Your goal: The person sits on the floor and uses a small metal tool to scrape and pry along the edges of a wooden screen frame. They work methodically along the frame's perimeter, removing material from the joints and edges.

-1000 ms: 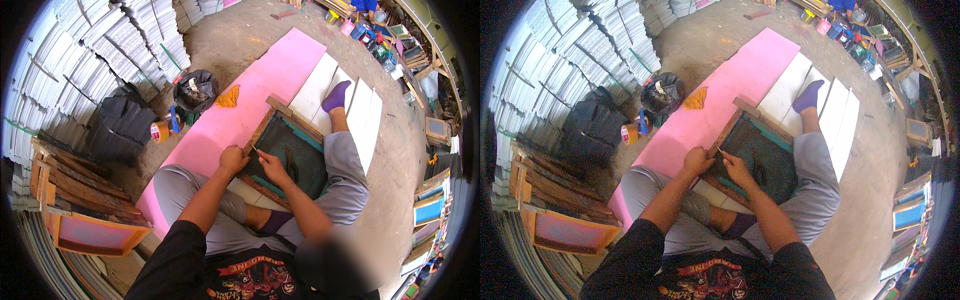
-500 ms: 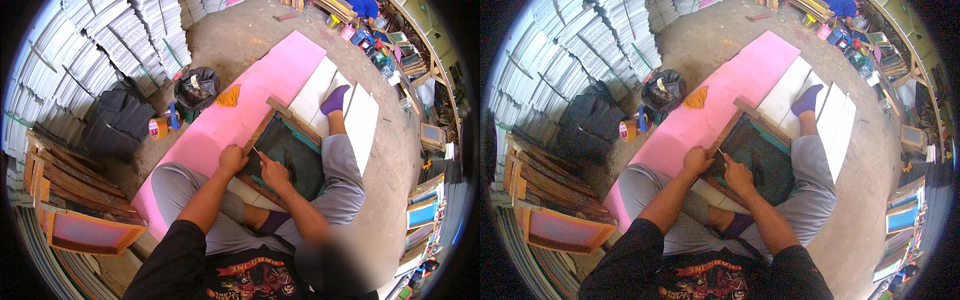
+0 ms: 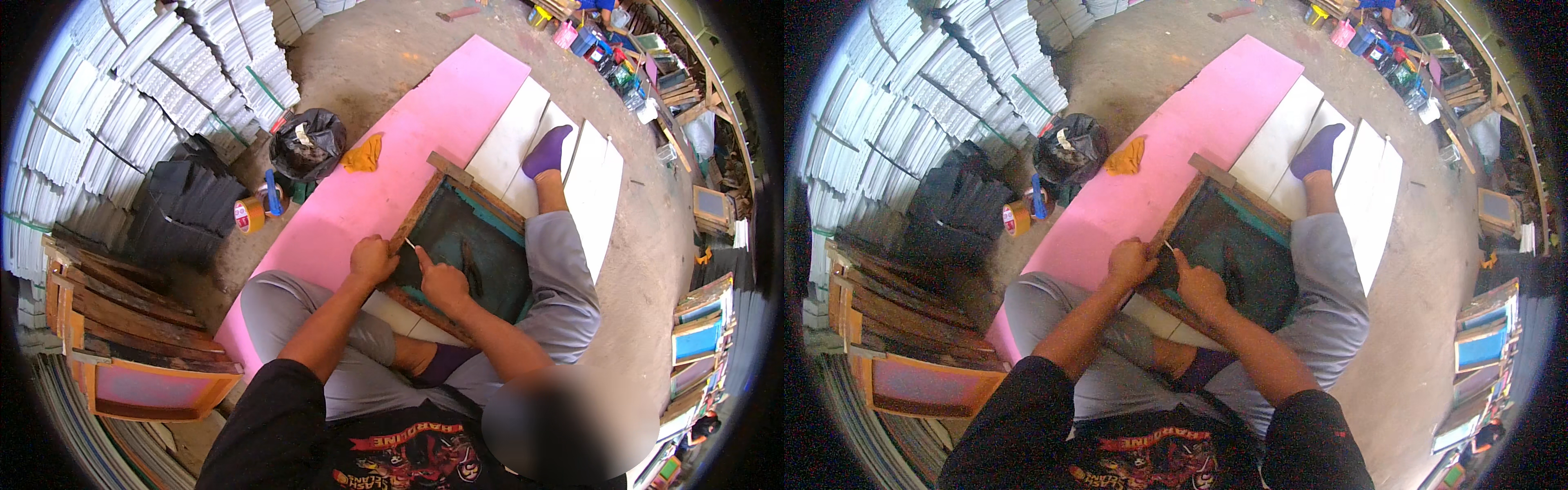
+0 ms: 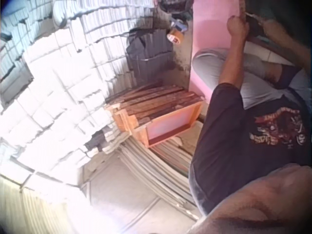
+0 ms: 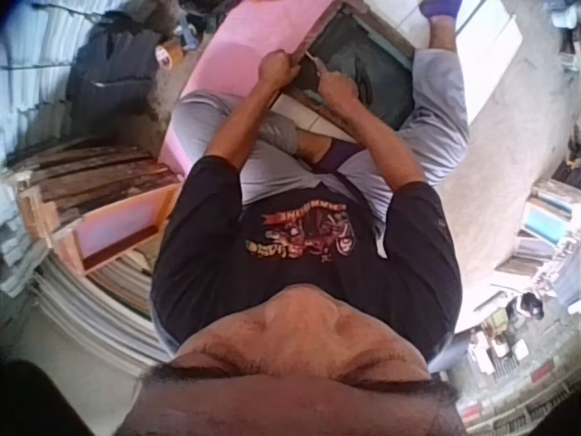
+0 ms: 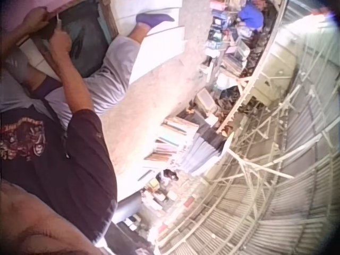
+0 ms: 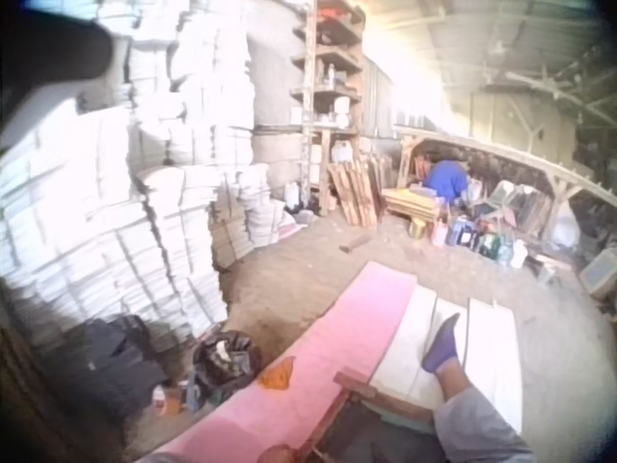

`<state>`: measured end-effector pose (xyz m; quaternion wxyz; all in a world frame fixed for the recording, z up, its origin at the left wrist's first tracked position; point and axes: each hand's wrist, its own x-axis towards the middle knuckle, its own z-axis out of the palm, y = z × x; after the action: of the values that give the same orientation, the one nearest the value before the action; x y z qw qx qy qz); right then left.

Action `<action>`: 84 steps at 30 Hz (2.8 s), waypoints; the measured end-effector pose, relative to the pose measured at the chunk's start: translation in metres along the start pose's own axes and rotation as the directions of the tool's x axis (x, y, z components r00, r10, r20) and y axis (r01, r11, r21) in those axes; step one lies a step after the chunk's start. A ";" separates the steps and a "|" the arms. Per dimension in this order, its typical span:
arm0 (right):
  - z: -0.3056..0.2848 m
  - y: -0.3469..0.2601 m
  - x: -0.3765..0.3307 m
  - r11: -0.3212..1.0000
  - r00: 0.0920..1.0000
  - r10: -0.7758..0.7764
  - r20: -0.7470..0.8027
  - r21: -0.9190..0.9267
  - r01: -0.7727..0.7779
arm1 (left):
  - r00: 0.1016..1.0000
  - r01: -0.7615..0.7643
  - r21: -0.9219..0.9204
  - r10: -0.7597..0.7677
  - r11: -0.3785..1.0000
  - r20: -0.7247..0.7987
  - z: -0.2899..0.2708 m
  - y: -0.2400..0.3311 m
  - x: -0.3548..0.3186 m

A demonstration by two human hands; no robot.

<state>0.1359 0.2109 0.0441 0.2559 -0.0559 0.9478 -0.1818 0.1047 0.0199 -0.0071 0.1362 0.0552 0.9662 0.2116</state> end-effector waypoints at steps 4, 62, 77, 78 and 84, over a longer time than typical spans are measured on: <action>0.037 0.029 0.019 0.951 0.982 -0.114 -0.154 0.268 0.152 | 1.000 -0.021 0.013 0.021 1.000 -0.020 0.004 -0.003 0.003; 0.011 0.012 0.011 0.512 0.921 0.090 0.379 0.775 -0.369 | 0.999 0.035 -0.043 -0.034 0.998 0.036 -0.003 -0.010 -0.018; 0.015 0.017 -0.006 0.988 0.995 -0.026 -0.096 0.152 0.040 | 0.998 0.060 -0.070 -0.057 0.996 0.039 -0.005 -0.004 -0.016; 0.015 0.015 -0.005 0.989 0.995 -0.027 -0.100 0.145 0.042 | 0.998 0.052 -0.071 -0.050 0.996 0.039 -0.004 -0.006 -0.016; -0.001 -0.010 -0.012 1.000 0.999 -0.005 -0.051 -0.015 0.004 | 1.000 0.027 -0.092 -0.027 0.995 0.005 0.004 -0.013 -0.014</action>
<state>0.1465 0.2043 0.0540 0.2309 -0.0554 0.9552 -0.1769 0.1188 0.0077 -0.0124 0.1432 0.0361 0.9559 0.2539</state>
